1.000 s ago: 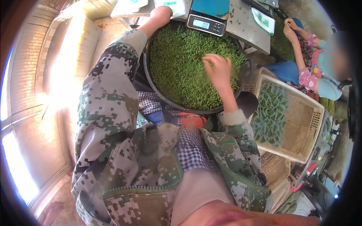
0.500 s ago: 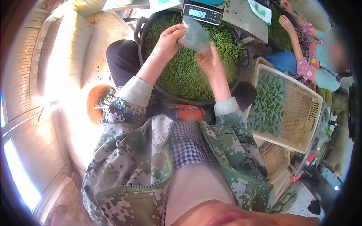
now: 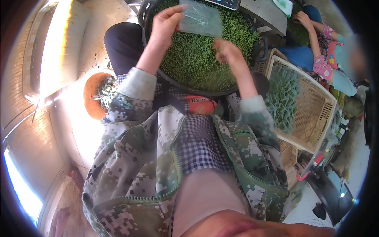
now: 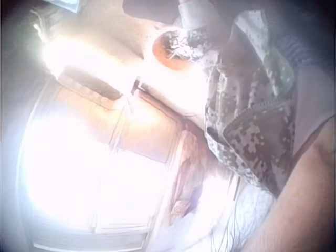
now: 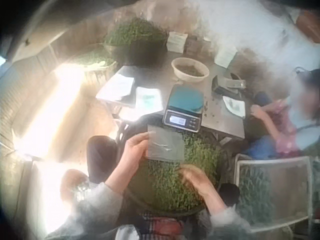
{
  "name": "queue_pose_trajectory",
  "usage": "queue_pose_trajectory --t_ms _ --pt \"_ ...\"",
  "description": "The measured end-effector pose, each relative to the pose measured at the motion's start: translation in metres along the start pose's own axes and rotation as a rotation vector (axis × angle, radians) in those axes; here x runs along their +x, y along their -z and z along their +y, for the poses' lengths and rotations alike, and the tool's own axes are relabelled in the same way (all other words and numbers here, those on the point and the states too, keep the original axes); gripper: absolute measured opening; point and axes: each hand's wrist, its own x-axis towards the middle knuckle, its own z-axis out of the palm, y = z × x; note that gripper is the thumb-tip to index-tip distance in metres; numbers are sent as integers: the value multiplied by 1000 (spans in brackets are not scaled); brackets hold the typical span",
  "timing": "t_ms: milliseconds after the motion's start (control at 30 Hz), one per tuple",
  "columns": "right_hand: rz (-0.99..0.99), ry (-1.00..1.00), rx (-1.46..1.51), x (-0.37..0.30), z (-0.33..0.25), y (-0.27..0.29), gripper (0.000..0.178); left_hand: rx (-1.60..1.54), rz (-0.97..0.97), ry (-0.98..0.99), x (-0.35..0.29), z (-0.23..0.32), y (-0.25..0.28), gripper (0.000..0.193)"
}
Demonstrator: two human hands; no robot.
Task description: The person scoops green peas from a large bowl into small plastic bags, weighs each bag on a digital scale, and places the filled bags into a basket. The process is repeated continuously.
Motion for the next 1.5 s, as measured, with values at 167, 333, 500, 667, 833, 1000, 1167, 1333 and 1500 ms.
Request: queue_pose_trajectory --t_ms 167,333,500,667,833,1000,1167,1333,1500 --pt "-307 104 -1307 -33 3 -46 75 1064 82 -374 11 55 21 27" --pt "-240 413 -974 47 27 -74 67 1202 57 -375 43 27 64 9" --pt "-222 328 -753 54 19 -86 69 1040 152 -341 48 21 70 13" --pt "-100 422 -658 56 35 -103 78 1071 173 -285 61 2 81 17" --pt "-287 492 -719 53 30 -120 60 868 99 -477 58 8 67 11" --pt "-259 349 -627 27 33 -100 35 935 23 -395 66 -3 78 10" --pt "154 382 -503 73 47 -107 30 1057 100 -64 59 17 65 11" --pt "278 103 237 85 35 -83 23 916 55 -179 42 33 49 20" --pt "16 138 1249 50 -20 -43 30 829 8 -145 -4 12 -16 25"
